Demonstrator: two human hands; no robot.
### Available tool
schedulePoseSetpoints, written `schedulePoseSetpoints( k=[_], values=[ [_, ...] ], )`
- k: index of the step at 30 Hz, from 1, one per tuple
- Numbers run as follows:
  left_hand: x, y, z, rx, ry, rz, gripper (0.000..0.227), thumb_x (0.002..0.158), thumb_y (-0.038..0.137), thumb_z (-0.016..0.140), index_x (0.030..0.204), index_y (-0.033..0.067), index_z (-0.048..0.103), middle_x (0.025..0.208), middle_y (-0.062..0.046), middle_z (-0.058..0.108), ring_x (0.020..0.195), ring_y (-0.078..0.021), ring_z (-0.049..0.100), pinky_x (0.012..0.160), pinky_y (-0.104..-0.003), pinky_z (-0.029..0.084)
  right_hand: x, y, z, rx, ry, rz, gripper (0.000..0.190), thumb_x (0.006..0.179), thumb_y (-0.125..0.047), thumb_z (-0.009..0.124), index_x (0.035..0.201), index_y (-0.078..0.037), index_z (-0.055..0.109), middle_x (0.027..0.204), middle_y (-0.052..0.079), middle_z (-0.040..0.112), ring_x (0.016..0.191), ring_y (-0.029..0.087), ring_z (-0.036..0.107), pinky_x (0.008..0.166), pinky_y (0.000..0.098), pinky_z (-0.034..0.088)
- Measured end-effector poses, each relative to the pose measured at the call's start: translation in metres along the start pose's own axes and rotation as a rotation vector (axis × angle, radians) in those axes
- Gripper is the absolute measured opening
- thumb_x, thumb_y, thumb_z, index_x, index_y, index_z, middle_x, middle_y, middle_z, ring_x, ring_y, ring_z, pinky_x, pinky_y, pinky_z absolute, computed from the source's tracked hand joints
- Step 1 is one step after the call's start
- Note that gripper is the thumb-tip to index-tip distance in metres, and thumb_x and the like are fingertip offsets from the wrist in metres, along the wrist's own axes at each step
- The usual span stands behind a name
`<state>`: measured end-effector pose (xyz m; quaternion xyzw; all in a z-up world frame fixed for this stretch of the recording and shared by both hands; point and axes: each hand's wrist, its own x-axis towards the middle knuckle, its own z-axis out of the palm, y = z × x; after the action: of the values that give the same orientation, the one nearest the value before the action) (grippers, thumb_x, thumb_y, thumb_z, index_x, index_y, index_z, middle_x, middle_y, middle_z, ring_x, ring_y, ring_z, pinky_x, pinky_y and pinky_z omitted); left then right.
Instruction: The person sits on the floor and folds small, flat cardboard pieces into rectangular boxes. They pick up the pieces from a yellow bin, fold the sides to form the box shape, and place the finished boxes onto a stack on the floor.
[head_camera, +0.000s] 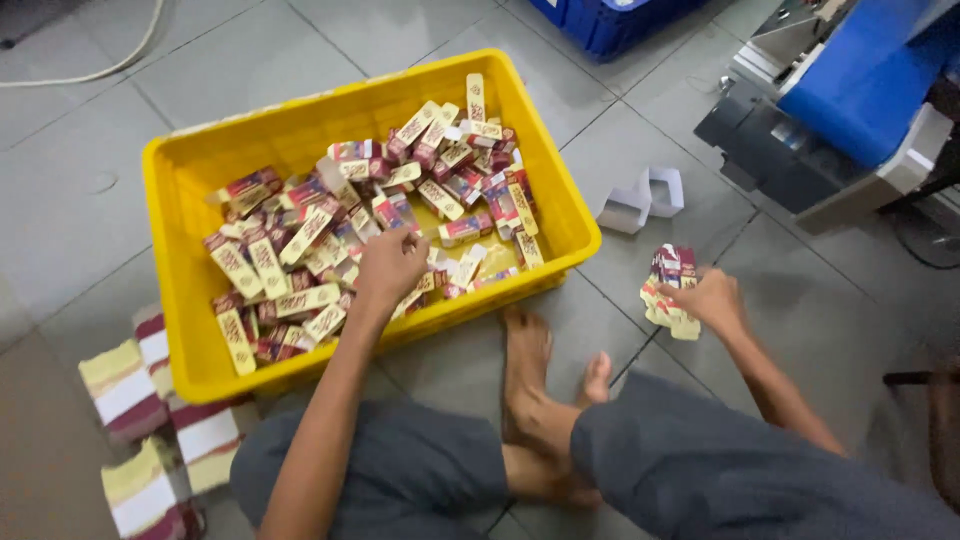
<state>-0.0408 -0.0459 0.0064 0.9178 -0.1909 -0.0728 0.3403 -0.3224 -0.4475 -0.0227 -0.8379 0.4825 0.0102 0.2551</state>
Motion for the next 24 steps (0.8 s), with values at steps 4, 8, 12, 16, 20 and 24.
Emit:
schedulePoseSetpoints(
  k=[4, 8, 12, 16, 20, 24],
  values=[
    [-0.003, 0.022, 0.007, -0.06, -0.042, 0.087, 0.028, 0.087, 0.037, 0.064, 0.082, 0.0107, 0.071, 0.065, -0.011, 0.064, 0.076, -0.0397, 0.068, 0.07, -0.051, 0.053, 0.023, 0.009, 0.01, -0.076, -0.02, -0.012, 0.073, 0.074, -0.058, 0.088, 0.094, 0.012, 0.076, 0.087, 0.035, 0.073, 0.083, 0.048, 0.075, 0.058, 0.0484, 0.054],
    [0.0, 0.029, 0.009, -0.137, -0.056, 0.136, 0.023, 0.092, 0.026, 0.065, 0.082, 0.006, 0.07, 0.061, -0.017, 0.062, 0.067, -0.0364, 0.067, 0.066, -0.044, 0.051, 0.017, -0.031, -0.009, -0.096, -0.078, 0.125, 0.054, 0.082, -0.037, 0.088, 0.104, 0.009, 0.072, 0.093, 0.034, 0.071, 0.087, 0.043, 0.071, 0.068, 0.0482, 0.056],
    [-0.021, 0.052, -0.02, -0.236, 0.025, 0.045, 0.019, 0.095, 0.02, 0.067, 0.085, 0.0054, 0.073, 0.06, -0.015, 0.063, 0.064, -0.0345, 0.069, 0.062, -0.041, 0.054, 0.034, 0.024, 0.016, 0.011, -0.114, 0.21, 0.087, 0.07, -0.029, 0.093, 0.143, 0.005, 0.061, 0.126, 0.037, 0.068, 0.12, 0.05, 0.064, 0.091, 0.0586, 0.056],
    [-0.015, 0.035, -0.004, -0.101, 0.115, 0.186, 0.013, 0.093, 0.022, 0.067, 0.089, 0.0102, 0.071, 0.059, -0.017, 0.062, 0.064, -0.0413, 0.067, 0.059, -0.051, 0.052, 0.037, 0.031, 0.026, -0.024, -0.029, 0.244, 0.083, 0.07, -0.031, 0.093, 0.144, -0.006, 0.064, 0.121, 0.033, 0.071, 0.113, 0.048, 0.068, 0.086, 0.055, 0.059],
    [-0.028, 0.04, -0.005, -0.193, 0.093, 0.212, 0.008, 0.086, 0.012, 0.071, 0.087, 0.0044, 0.071, 0.059, -0.004, 0.059, 0.045, -0.0194, 0.05, 0.047, -0.034, 0.043, 0.014, 0.012, 0.009, 0.011, -0.008, 0.299, 0.072, 0.071, -0.014, 0.094, 0.133, 0.007, 0.065, 0.1, 0.029, 0.076, 0.078, 0.035, 0.074, 0.07, 0.0419, 0.059],
    [-0.021, 0.041, -0.007, -0.194, 0.077, 0.236, 0.008, 0.087, 0.011, 0.071, 0.085, 0.0031, 0.07, 0.06, -0.005, 0.06, 0.045, -0.0187, 0.049, 0.047, -0.033, 0.043, 0.034, 0.029, 0.008, -0.044, 0.028, 0.308, 0.091, 0.07, -0.03, 0.095, 0.143, 0.009, 0.058, 0.091, 0.028, 0.078, 0.089, 0.036, 0.074, 0.084, 0.0449, 0.056]
  ],
)
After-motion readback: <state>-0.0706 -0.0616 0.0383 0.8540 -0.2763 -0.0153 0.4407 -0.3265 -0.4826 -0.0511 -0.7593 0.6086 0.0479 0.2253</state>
